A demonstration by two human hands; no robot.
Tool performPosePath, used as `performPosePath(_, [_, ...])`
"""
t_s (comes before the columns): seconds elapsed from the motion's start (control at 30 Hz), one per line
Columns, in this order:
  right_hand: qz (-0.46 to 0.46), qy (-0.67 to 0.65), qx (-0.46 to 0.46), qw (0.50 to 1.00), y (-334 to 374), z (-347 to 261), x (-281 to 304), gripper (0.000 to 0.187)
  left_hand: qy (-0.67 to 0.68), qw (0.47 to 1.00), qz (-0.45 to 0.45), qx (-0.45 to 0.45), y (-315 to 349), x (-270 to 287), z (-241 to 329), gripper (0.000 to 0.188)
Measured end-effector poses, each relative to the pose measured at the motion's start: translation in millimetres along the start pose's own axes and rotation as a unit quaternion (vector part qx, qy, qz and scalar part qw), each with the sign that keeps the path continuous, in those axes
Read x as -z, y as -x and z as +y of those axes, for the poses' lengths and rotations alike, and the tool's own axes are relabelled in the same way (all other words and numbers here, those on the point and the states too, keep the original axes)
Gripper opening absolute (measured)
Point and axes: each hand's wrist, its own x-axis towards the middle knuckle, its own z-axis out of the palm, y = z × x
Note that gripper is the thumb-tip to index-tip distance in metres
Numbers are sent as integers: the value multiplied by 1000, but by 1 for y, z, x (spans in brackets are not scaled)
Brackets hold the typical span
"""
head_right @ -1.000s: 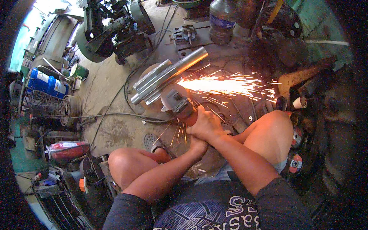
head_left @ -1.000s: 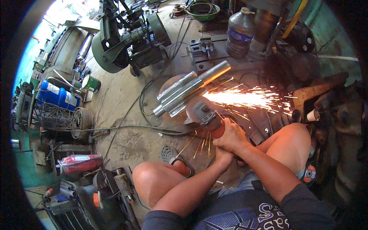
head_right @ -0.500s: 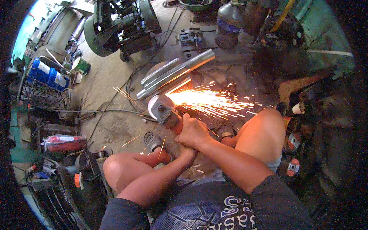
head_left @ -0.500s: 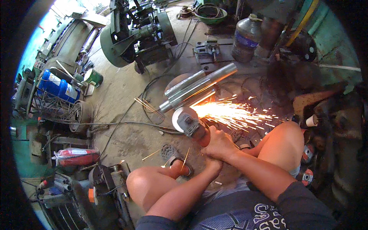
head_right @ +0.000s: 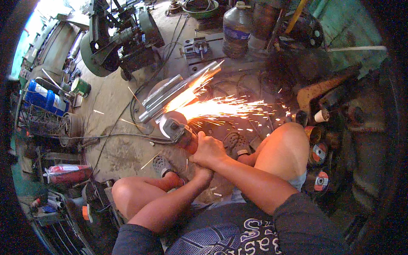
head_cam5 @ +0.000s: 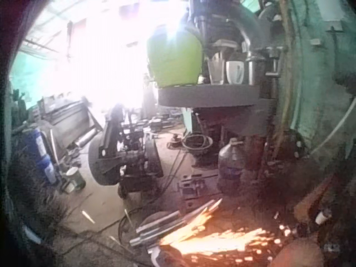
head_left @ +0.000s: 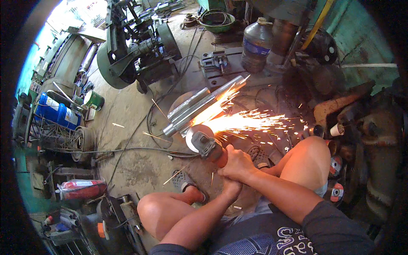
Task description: The person sits on the floor and uses an angle grinder to smooth the edges of several metal pipes. Sparks fly as the grinder contacts the metal. The person repositions the pipes and continues grinding different sections.
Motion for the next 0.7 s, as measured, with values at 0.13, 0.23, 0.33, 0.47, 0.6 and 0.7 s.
performPosePath(0.13, [22, 2, -13, 1000, -5, 18, 5, 66, 14, 1000, 1, -16, -10, -17, -2, 49])
performPosePath(0.23, [43, -9, -17, 999, -8, 32, 9, 69, -12, 1000, -10, -27, -11, -28, 5, 49])
performPosePath(0.33, [45, 1, -43, 998, -11, 43, 15, 69, -33, 999, -26, 1, -14, -38, 17, 49])
performPosePath(0.47, [89, -35, -25, 995, -14, 57, 20, 68, -11, 998, -59, -11, -19, -47, 27, 49])
performPosePath(0.6, [103, -45, -17, 993, -17, 69, 23, 66, -94, 992, -39, -73, -25, -56, 29, 40])
performPosePath(0.7, [94, -45, -34, 994, -19, 74, 24, 67, -55, 996, -50, -54, -27, -60, 30, 47])
